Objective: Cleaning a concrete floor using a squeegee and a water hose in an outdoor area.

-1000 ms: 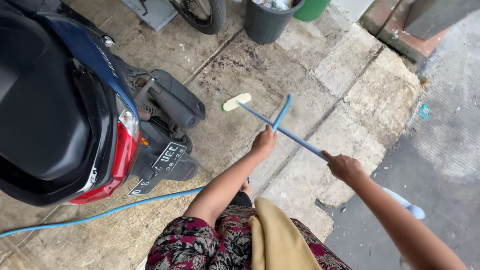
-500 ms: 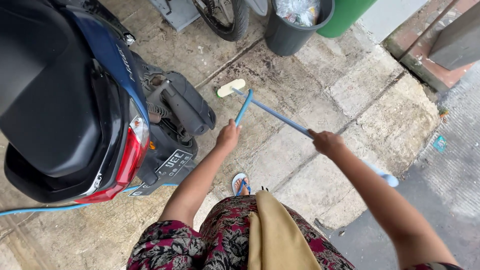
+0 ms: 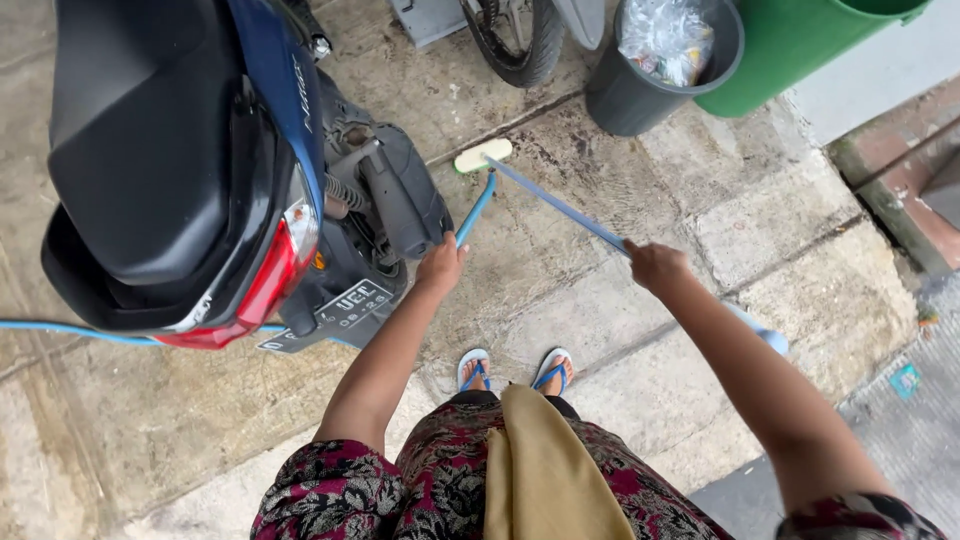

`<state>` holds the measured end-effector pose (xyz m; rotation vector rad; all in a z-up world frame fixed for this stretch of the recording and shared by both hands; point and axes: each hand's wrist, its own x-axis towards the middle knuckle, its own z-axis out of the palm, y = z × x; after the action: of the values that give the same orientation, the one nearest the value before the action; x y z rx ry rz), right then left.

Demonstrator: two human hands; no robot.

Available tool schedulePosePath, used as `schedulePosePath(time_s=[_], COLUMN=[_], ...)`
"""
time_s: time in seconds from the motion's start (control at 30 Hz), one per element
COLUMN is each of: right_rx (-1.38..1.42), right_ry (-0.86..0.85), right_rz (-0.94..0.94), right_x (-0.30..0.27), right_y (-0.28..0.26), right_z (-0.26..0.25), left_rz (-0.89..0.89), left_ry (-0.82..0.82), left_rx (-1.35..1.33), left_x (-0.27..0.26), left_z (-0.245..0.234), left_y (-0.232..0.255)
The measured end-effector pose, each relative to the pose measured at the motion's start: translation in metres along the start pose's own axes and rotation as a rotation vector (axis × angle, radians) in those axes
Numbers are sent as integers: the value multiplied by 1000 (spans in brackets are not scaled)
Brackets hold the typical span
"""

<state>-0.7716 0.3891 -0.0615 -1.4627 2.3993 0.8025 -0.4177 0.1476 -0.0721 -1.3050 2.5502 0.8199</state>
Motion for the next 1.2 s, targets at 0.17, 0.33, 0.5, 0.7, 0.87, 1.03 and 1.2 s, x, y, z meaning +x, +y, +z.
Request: schedulePosePath(time_s=[0.17, 0.33, 0.5, 0.7, 0.87, 1.03, 1.2], right_rx=[160, 57, 16, 20, 74, 119, 118], right_ry=[-216, -288, -353, -217, -229, -292, -403], right_rz=[-8, -64, -71, -149, -117, -73, -7], right_x=[-8, -75, -100, -20, 27, -28, -105], right_y=[27, 103, 143, 93, 82, 127, 188], right_z=[-44, -22, -36, -37, -24, -56, -76], left_rz=[-115, -99, -141, -198, -241, -245, -181], left_ry=[-26, 33, 51, 29, 38, 12, -7], left_rx=[-22, -22, -32, -12, -8, 25, 27], left_x=[15, 18, 13, 26, 34, 39, 51], left_z=[12, 10, -17, -8, -5, -6, 10], left_y=[16, 52, 85, 83, 81, 100, 131])
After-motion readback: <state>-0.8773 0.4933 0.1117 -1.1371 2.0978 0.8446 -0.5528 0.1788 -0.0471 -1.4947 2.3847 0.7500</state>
